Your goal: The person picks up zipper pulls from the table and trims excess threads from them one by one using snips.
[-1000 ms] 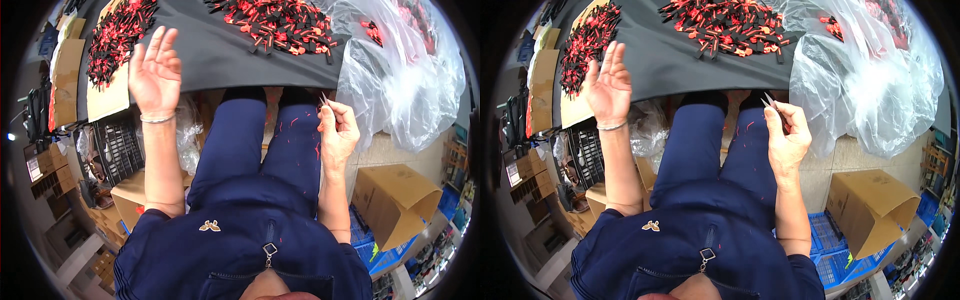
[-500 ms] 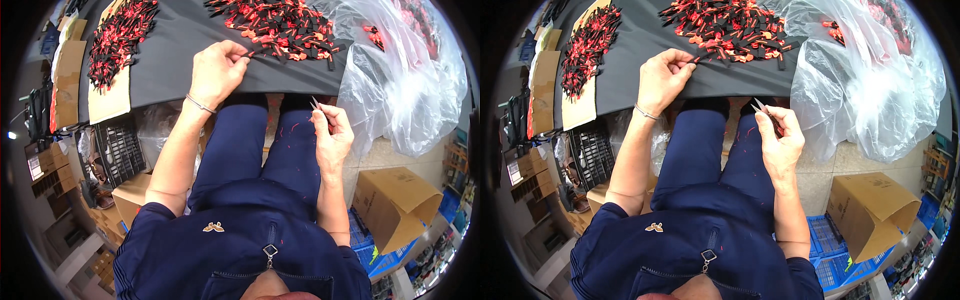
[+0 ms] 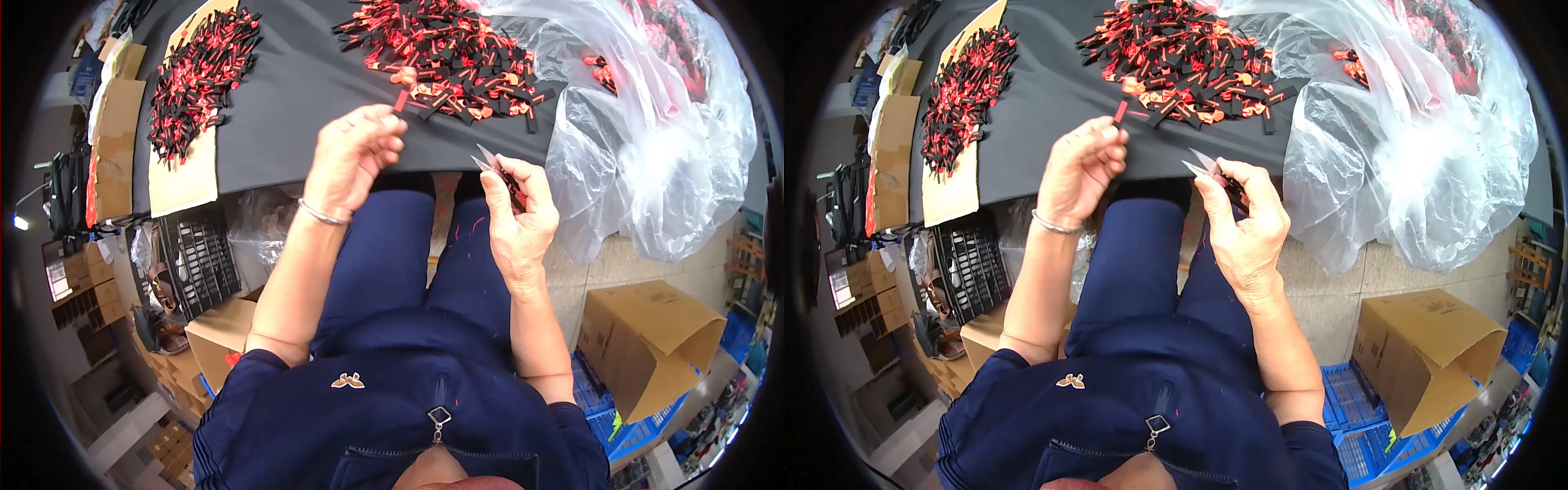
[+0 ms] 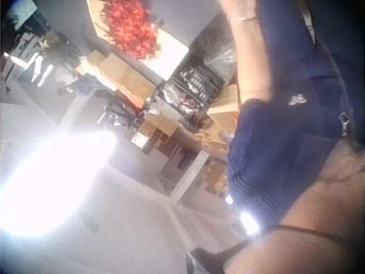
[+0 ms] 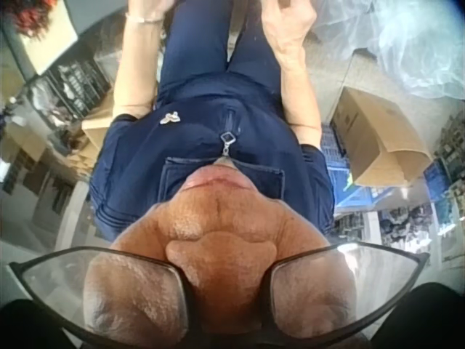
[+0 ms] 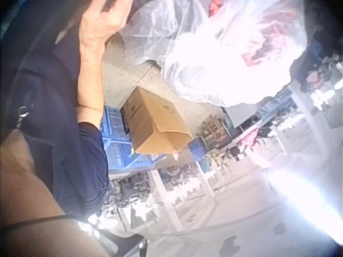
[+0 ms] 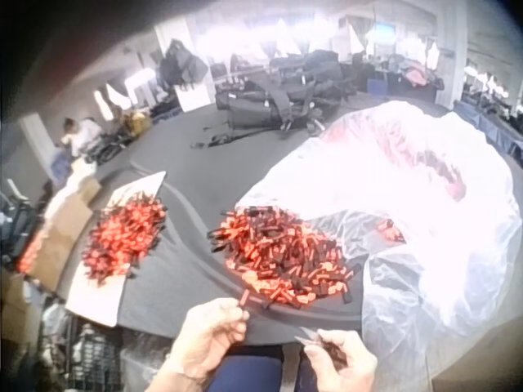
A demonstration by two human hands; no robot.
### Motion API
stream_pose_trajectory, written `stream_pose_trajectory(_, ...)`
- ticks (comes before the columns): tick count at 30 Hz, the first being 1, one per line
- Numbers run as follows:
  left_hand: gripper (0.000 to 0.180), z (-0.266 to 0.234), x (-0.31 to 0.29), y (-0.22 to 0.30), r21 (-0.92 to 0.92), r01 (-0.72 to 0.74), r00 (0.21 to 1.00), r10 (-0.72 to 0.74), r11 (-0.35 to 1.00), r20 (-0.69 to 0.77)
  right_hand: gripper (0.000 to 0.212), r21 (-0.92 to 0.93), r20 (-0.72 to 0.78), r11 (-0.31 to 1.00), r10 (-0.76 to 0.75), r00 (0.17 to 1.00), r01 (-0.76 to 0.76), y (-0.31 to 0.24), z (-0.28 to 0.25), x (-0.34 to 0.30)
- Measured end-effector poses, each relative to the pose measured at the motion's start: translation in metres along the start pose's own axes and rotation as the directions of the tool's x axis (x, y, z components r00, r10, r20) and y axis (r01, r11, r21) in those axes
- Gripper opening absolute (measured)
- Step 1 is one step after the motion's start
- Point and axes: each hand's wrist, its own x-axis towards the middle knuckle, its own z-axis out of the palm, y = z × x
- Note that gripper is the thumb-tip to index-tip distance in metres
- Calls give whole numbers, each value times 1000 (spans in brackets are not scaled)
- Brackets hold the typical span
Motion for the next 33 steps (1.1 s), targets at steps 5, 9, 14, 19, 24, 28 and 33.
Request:
stream_pose_trajectory(5, 11, 31, -27, -16, 51, 103, 990, -108, 993, 96, 27, -251, 45, 892, -378, 925, 377, -4, 0, 2)
stream_pose_trajectory(9, 11, 40, -37, -21, 67, 121, 985, -128, 990, 119, 26, -358, 103, 802, -474, 874, 477, -6, -5, 1)
stream_pose_trajectory(14, 9, 41, -39, -27, 109, 133, 979, -148, 985, 143, 23, -446, 117, 767, -461, 880, 462, -4, -13, -5)
stream_pose_trajectory(19, 7, 41, -41, -33, 46, 170, 969, -176, 984, 171, 18, -336, 44, 864, -384, 922, 376, -4, -15, -12)
stream_pose_trajectory(24, 8, 41, -45, -40, 1, 246, 950, -242, 969, 197, 14, -26, -5, 1000, 10, 1000, -10, -8, -18, -14)
stream_pose_trajectory(28, 9, 45, -52, -42, 23, 296, 923, -292, 955, 250, 35, 356, 217, 845, 339, 915, -398, -22, -17, -4)
stream_pose_trajectory(33, 23, 59, -65, -53, 359, -51, 981, -21, 932, 195, 33, 250, 199, 889, 341, 919, -384, -11, -15, -1)
